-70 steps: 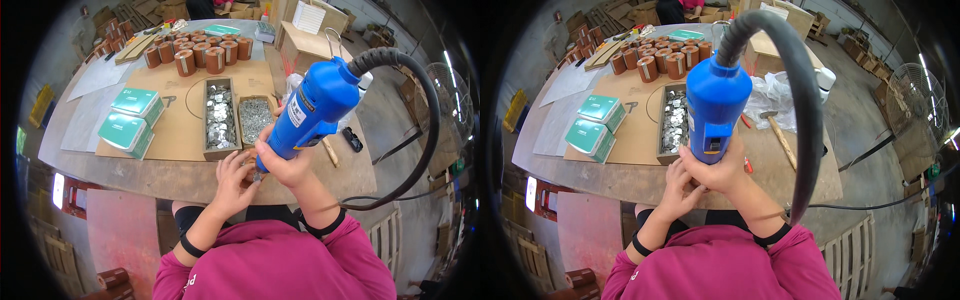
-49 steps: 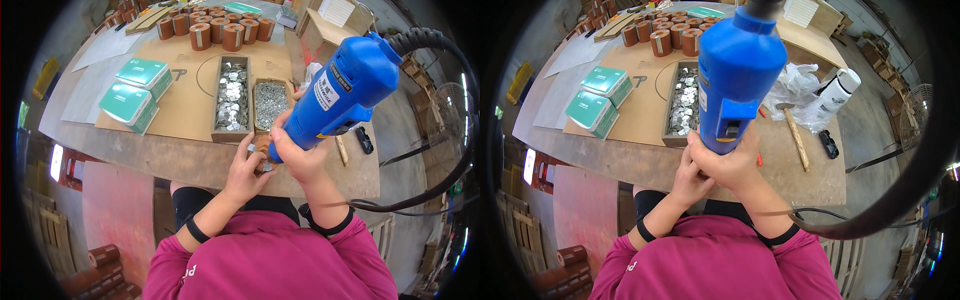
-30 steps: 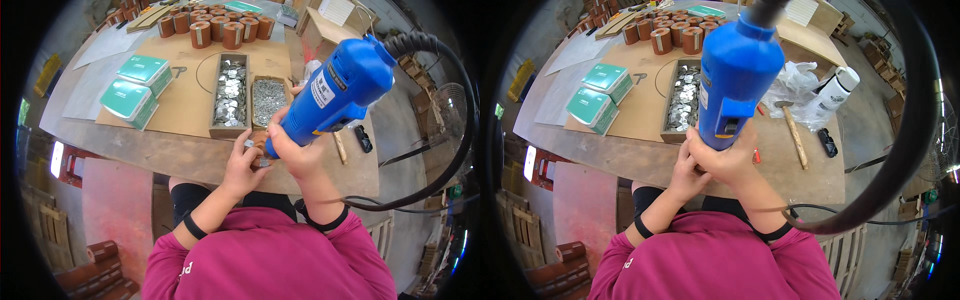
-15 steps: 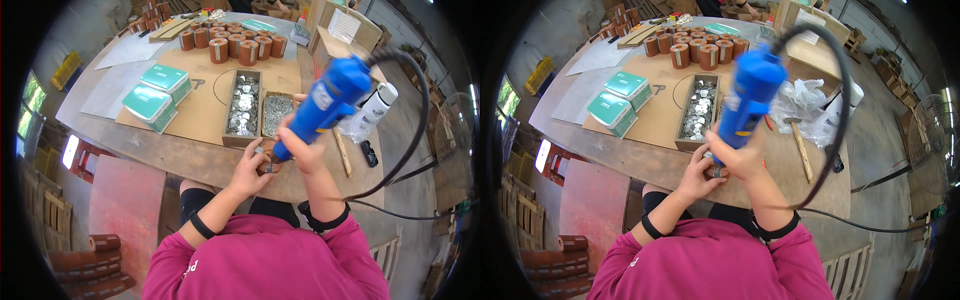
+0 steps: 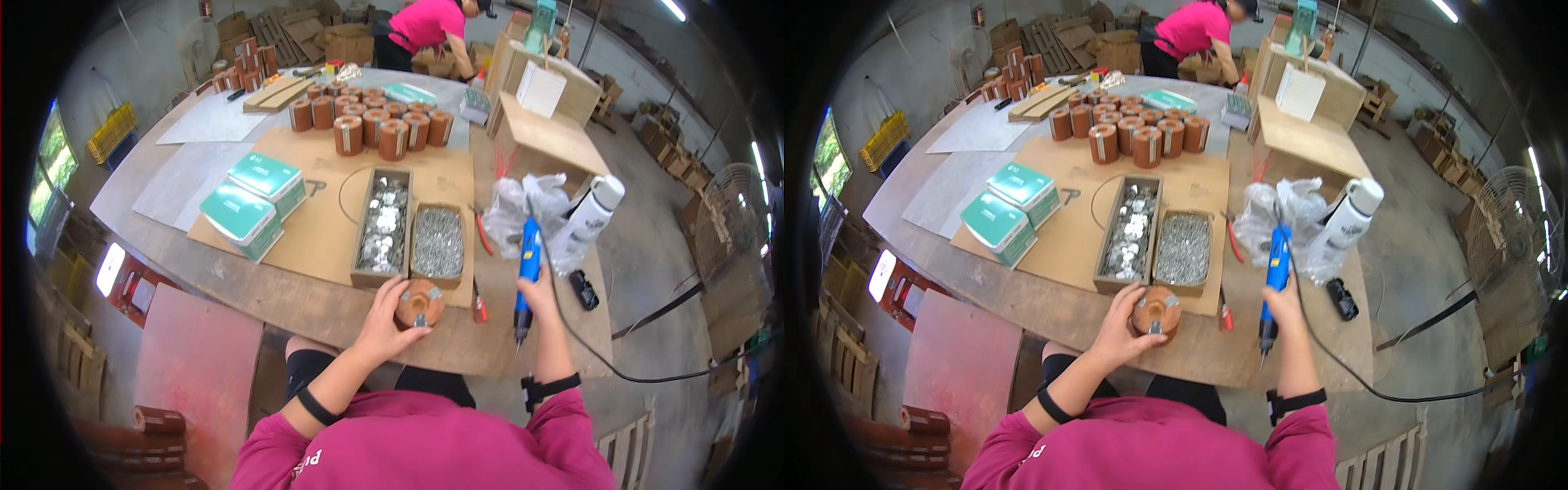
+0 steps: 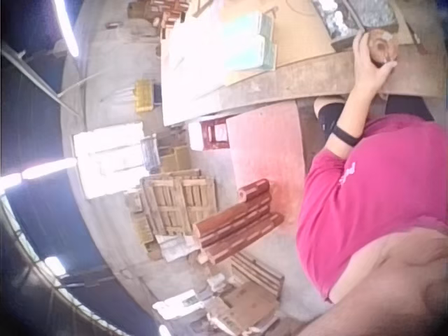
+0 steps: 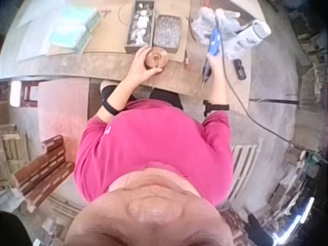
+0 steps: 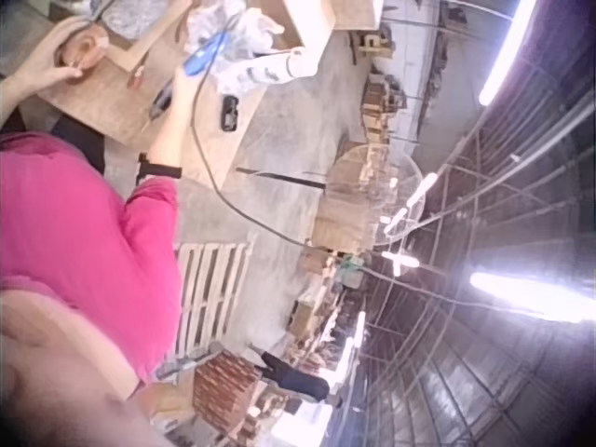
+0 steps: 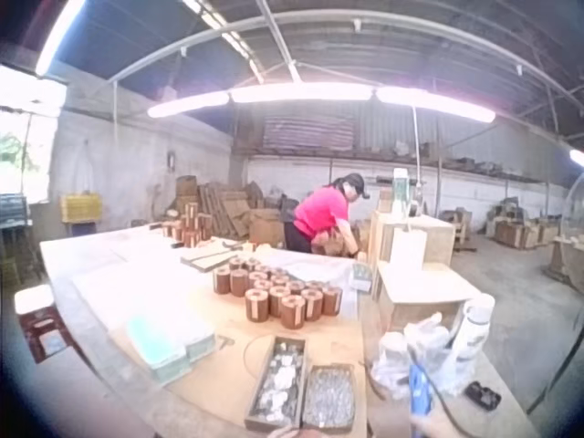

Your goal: Attaching metal brackets or hinges to wooden cylindrical components using an electric screwdriver.

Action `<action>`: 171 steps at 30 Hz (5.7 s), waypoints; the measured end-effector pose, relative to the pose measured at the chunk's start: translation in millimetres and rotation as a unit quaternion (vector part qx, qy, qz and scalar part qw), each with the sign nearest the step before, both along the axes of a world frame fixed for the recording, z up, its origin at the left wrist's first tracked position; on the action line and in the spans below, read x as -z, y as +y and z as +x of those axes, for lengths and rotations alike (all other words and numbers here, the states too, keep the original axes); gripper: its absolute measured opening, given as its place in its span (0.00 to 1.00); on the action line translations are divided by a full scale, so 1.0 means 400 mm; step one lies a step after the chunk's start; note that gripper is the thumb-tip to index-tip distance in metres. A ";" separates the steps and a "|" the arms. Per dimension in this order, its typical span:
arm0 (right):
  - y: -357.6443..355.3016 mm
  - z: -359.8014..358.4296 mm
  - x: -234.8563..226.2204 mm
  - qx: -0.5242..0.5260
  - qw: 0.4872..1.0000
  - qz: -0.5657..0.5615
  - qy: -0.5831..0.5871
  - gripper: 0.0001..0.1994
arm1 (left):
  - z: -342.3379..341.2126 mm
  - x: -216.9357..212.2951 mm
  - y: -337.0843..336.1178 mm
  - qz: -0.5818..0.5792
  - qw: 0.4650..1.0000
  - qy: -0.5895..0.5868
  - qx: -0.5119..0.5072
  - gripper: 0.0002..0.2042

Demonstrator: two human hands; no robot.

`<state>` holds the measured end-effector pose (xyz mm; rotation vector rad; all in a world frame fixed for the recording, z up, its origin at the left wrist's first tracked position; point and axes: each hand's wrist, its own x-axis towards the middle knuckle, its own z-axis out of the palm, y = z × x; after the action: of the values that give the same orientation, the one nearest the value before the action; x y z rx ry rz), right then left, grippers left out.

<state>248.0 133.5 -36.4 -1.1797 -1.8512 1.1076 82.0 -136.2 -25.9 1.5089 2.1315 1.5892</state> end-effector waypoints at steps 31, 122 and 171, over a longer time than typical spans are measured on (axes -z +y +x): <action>-0.247 -0.035 0.045 -0.171 0.937 0.134 -0.273 0.24 | 0.021 0.000 -0.020 -0.001 0.993 -0.117 -0.028 0.33; -0.445 -0.259 -0.246 -0.335 0.874 -0.090 0.341 0.14 | -0.008 -0.020 -0.009 0.031 0.998 0.011 0.046 0.17; -0.405 -0.248 -0.259 -0.456 0.798 -0.157 0.361 0.08 | 0.001 -0.048 -0.016 -0.050 0.988 -0.113 0.089 0.15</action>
<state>149.0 -28.7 67.1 0.1722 -1.5843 2.0770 82.5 -142.7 -6.7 1.3733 1.8701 1.4893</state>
